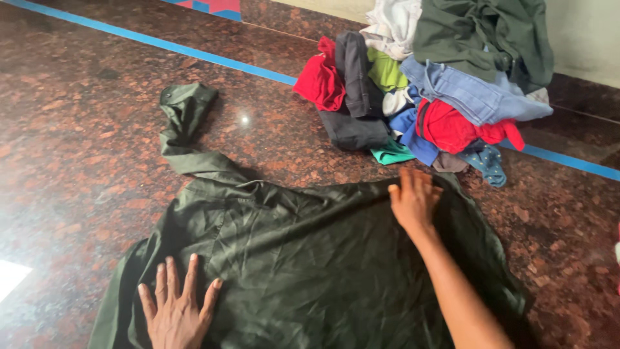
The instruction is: The person folds a yellow t-shirt and places it into a red duffel bag. They then unfold a dark green long-sleeved shirt on the floor, smooth it out, and begin folding it.
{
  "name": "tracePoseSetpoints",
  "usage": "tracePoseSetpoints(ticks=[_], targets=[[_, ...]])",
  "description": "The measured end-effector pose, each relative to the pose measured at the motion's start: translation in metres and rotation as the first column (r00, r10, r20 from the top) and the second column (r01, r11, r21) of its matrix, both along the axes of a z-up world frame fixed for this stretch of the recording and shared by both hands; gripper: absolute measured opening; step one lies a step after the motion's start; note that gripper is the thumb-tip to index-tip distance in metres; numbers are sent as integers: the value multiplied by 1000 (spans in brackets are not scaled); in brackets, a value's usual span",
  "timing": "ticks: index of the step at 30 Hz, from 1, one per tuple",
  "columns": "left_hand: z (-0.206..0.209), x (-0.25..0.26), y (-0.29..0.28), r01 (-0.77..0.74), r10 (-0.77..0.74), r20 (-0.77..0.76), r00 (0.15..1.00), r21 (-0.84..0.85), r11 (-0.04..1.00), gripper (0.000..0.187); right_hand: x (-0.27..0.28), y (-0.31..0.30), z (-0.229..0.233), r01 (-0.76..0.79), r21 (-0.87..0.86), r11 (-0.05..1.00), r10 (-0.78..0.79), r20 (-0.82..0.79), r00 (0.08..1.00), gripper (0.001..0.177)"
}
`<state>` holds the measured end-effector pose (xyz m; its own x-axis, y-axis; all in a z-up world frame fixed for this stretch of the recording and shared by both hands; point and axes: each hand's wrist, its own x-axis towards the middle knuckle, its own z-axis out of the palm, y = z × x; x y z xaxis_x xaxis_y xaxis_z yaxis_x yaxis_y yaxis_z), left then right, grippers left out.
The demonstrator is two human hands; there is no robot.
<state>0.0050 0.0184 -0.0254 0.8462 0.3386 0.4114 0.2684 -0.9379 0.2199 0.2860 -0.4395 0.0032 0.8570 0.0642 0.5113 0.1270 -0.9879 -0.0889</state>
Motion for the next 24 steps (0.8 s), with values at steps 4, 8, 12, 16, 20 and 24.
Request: tracePoseSetpoints(ticks=[4, 8, 12, 16, 20, 24], targets=[[4, -3, -2, -3, 2, -9, 1000, -12, 1000, 77, -7, 97, 17, -527, 203, 826, 501, 166, 849, 20], [8, -2, -4, -15, 15, -11, 1000, -20, 1000, 75, -7, 162, 25, -615, 353, 705, 654, 14, 757, 28], [13, -3, -7, -19, 19, -18, 1000, -9, 1000, 75, 1, 196, 11, -600, 268, 753, 651, -180, 737, 13], [19, -4, -9, -25, 25, -53, 998, -8, 1000, 73, 23, 208, 8, -448, 631, 634, 589, -18, 808, 15], [22, -3, -9, -31, 31, -70, 997, -6, 999, 71, 10, 198, 25, -479, 734, 481, 669, 45, 742, 26], [23, -5, -12, -29, 29, -33, 999, -16, 999, 70, -48, 193, 16, -462, 495, 736, 588, -128, 799, 23]])
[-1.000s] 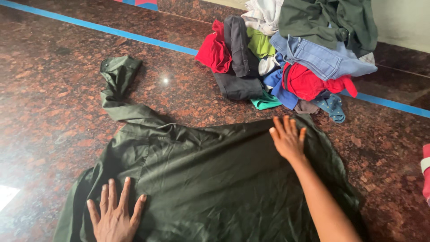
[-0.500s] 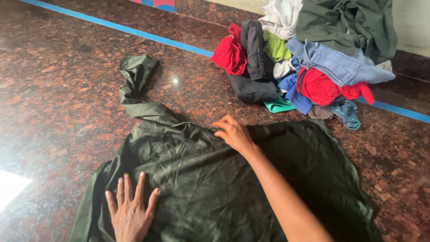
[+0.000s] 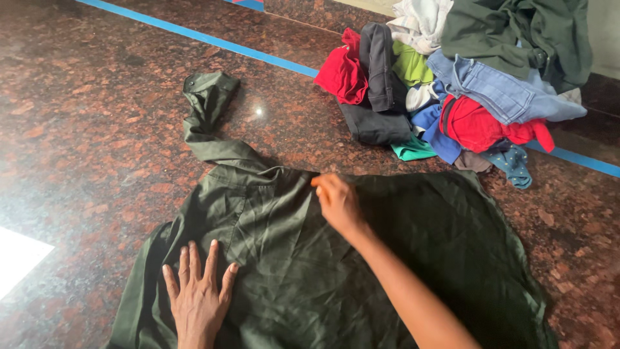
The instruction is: The person folds a yellow t-shirt and places it into a red duffel bag. They then unfold a dark green long-sleeved shirt on the floor, smooth it out, and begin folding it.
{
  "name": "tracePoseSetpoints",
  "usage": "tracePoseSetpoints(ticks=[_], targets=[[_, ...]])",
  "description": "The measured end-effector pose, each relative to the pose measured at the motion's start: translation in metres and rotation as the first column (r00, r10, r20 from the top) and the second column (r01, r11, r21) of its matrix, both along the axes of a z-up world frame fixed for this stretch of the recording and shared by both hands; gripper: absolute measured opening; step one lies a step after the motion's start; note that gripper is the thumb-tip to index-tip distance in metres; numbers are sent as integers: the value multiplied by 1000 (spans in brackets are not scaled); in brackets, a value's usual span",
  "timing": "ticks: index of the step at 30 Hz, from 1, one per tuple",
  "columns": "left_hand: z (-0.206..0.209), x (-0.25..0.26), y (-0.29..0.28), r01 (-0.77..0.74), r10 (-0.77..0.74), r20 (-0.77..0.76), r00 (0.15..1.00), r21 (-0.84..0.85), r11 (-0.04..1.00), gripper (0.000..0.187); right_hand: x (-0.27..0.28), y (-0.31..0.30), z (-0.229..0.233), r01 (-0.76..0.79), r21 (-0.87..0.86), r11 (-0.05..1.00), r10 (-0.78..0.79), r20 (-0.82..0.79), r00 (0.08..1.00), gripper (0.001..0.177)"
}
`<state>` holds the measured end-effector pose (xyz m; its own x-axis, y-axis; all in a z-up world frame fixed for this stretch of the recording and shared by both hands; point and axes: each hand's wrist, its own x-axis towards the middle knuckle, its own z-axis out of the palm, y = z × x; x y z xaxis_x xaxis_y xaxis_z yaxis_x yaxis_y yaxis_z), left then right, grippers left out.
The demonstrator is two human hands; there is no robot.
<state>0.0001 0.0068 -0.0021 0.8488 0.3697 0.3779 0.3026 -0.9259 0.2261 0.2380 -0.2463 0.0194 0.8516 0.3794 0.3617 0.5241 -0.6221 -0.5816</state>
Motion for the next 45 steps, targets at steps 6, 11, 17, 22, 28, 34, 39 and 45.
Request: tracePoseSetpoints(ticks=[6, 11, 17, 22, 28, 34, 39, 45], targets=[[0, 1, -3, -48, 48, -25, 999, 0, 999, 67, 3, -23, -22, -43, -302, 952, 100, 177, 979, 54], [-2, 2, -3, -42, 42, -6, 999, -4, 999, 68, 33, -50, -14, 199, -418, 886, -103, 240, 965, 54], [5, 2, -7, 39, -36, 104, 994, -30, 999, 74, -65, 25, 10, -25, -283, 959, 69, 144, 987, 49], [10, 2, -5, 89, -90, 82, 993, 22, 996, 71, -100, 71, 4, -261, -279, 924, 326, 220, 919, 58], [5, 0, -3, 14, -13, -37, 999, 26, 1000, 71, -42, 4, -17, 99, -435, 895, 56, 330, 942, 55], [6, -1, -2, 18, -18, -13, 1000, 22, 1000, 71, 14, -123, -28, 414, -441, 796, -201, 453, 869, 56], [2, 1, -3, 28, -28, 4, 1000, 24, 999, 72, -14, -83, -2, 476, -416, 775, -279, 450, 848, 54], [1, 2, -2, 42, -42, 1, 999, 20, 999, 72, -81, 63, 14, -223, -309, 925, 307, 258, 916, 56]])
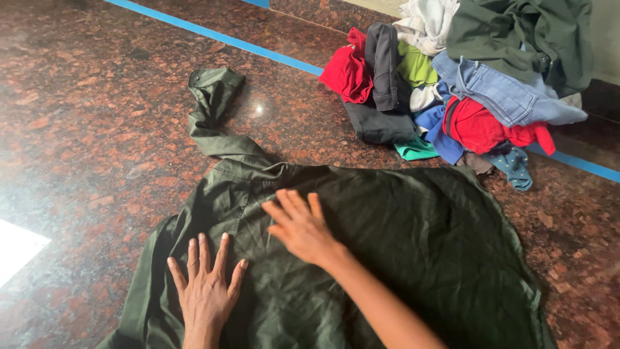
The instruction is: The person folds a yellow t-shirt and places it into a red duffel bag. They then unfold a dark green long-sleeved shirt on the floor, smooth it out, and begin folding it.
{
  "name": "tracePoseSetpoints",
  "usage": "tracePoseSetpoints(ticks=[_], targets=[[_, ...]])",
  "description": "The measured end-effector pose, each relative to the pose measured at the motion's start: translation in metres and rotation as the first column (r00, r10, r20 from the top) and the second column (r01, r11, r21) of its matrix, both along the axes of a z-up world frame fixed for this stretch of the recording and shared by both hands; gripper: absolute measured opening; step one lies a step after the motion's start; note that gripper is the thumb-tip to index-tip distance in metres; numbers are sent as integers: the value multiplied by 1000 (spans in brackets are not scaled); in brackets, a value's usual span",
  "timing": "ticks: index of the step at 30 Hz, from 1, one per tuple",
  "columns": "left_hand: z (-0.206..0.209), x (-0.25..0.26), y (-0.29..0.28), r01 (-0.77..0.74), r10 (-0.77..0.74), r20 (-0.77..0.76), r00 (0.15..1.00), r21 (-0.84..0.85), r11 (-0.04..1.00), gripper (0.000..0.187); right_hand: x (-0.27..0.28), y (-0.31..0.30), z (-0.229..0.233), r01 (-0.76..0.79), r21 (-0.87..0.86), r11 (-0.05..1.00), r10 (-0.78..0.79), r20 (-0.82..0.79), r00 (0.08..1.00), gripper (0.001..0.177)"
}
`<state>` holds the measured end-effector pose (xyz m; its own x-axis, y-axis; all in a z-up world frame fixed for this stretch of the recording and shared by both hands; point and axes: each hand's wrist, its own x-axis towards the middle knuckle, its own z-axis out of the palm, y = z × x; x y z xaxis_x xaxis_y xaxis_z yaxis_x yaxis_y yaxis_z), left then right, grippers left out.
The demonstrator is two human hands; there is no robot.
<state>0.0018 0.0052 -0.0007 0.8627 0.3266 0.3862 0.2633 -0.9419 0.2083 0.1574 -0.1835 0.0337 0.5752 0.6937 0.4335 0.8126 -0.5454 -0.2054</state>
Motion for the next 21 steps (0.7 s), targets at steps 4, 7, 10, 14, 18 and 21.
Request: tracePoseSetpoints(ticks=[4, 7, 10, 14, 18, 21], targets=[[3, -1, -1, 6, -6, 7, 1000, 4, 1000, 72, 19, 35, -13, 22, -166, 986, -50, -167, 985, 56], [10, -1, -4, 6, -6, 11, 1000, 0, 1000, 74, 53, 36, -20, 105, -205, 973, -155, -247, 957, 57], [17, -3, -7, -3, 5, 29, 1000, -50, 999, 76, 68, 28, -29, 129, -130, 983, -148, -152, 977, 57], [22, -1, -8, -36, 36, 8, 999, -42, 998, 77, 51, 45, -45, 180, -130, 975, -188, -50, 981, 58], [18, -3, -7, -68, 67, -25, 997, -51, 996, 67, 37, 53, -44, 57, -28, 998, -60, -132, 989, 59], [15, -2, -7, -87, 86, -20, 996, -51, 995, 61, 27, 57, -29, 140, -51, 989, -145, -108, 983, 58]])
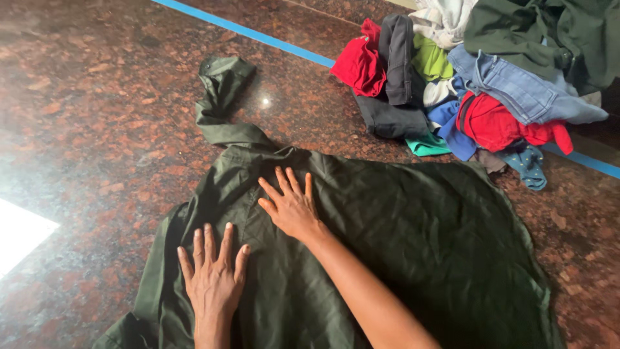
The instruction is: The person folds a yellow t-shirt and places it into a red duffel bag. They then unfold a dark green long-sleeved shirt on the floor, smooth it out, and begin folding it.
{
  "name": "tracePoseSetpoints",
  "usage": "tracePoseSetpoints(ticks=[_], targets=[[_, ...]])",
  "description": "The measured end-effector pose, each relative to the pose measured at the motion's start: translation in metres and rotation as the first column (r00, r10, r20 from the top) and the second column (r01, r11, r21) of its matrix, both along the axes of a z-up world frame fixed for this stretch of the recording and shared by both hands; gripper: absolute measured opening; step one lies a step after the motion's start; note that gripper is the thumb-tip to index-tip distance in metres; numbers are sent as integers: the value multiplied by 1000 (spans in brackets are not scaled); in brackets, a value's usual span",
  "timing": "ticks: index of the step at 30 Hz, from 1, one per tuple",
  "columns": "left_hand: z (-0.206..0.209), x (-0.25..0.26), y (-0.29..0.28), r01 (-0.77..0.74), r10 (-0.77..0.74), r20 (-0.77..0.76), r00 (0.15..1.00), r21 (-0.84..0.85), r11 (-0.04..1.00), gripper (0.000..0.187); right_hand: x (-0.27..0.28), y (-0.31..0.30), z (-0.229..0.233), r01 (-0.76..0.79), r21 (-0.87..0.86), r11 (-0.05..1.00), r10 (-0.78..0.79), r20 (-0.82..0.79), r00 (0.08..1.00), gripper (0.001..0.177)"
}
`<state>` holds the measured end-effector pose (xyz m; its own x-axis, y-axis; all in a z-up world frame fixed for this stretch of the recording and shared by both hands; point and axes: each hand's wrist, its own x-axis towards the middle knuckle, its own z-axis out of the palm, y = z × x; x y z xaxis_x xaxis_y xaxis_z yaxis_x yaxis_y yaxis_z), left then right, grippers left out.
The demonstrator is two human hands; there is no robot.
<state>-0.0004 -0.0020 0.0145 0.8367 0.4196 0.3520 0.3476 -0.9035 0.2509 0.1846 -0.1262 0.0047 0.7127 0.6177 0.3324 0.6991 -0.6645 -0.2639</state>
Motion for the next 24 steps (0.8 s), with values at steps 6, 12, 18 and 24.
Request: tracePoseSetpoints(ticks=[6, 12, 18, 24], targets=[[-6, 2, 3, 77, -80, 41, 996, 80, 994, 57, -95, 3, 8, -153, 15, 988, 152, 47, 987, 61], [-14, 4, -1, 106, -106, 20, 994, 11, 994, 59, -74, -64, 16, 66, -49, 997, -60, 118, 991, 52], [-16, 3, -2, 47, -48, 23, 999, 26, 999, 58, -22, -239, -2, 458, -197, 867, -420, 209, 883, 58], [-12, 2, -3, 37, -38, 25, 999, 23, 999, 57, -5, -323, 7, 629, -263, 732, -657, -27, 753, 61]])
